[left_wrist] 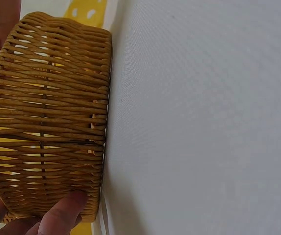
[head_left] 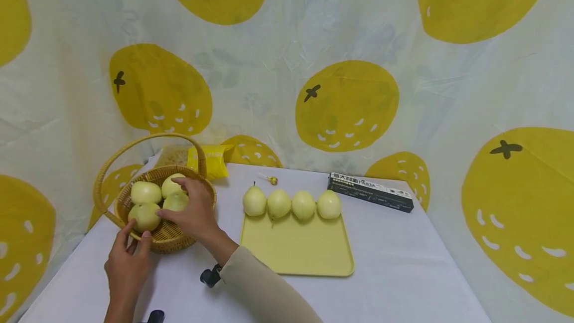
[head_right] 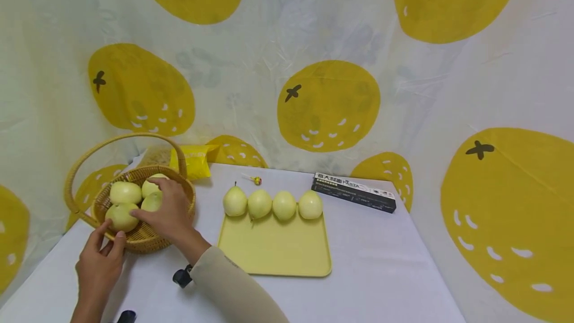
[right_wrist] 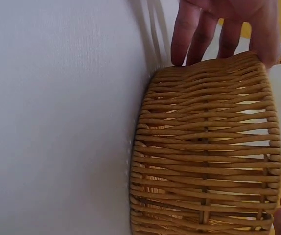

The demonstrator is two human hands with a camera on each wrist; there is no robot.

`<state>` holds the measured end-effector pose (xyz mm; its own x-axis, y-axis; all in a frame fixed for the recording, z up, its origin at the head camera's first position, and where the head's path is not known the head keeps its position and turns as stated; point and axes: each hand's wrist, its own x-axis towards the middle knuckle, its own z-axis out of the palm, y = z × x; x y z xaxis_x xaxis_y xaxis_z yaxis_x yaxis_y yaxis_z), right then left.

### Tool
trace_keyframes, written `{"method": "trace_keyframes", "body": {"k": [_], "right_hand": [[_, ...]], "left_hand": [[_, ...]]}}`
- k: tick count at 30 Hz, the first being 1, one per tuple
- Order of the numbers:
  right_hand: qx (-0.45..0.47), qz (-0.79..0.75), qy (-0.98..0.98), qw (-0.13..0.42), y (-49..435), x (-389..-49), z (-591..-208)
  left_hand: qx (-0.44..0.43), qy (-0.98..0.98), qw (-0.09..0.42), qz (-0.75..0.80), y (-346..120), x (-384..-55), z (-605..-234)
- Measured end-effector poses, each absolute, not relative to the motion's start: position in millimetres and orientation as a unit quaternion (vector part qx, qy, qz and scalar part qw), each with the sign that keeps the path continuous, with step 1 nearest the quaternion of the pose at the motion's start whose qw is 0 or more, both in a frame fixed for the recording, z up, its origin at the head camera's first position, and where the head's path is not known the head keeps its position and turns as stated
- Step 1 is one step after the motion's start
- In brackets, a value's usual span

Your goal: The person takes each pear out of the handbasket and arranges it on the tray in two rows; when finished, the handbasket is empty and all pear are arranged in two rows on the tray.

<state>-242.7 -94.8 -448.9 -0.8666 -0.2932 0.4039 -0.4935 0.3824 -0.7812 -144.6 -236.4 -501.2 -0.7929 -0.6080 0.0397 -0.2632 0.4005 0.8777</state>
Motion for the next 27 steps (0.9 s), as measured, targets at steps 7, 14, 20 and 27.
{"method": "trace_keyframes", "body": {"k": [7,14,20,27], "right_hand": [[0.256,0.465,-0.840,0.109,-104.7,-257.9,-459.2],[0.218,0.437,-0.870,0.063,-104.8,-264.9,-467.0],[0.225,0.400,-0.888,0.040,-105.1,-267.5,-465.9],[0.230,0.348,-0.909,0.025,-106.8,-270.7,-464.1]], "left_hand": [[0.264,-0.819,0.191,-0.473,-233.8,-143.8,-500.6],[0.258,-0.821,0.192,-0.472,-235.1,-143.3,-502.7],[0.256,-0.822,0.185,-0.474,-236.7,-143.6,-502.9],[0.254,-0.823,0.192,-0.471,-236.6,-143.3,-503.9]]}}
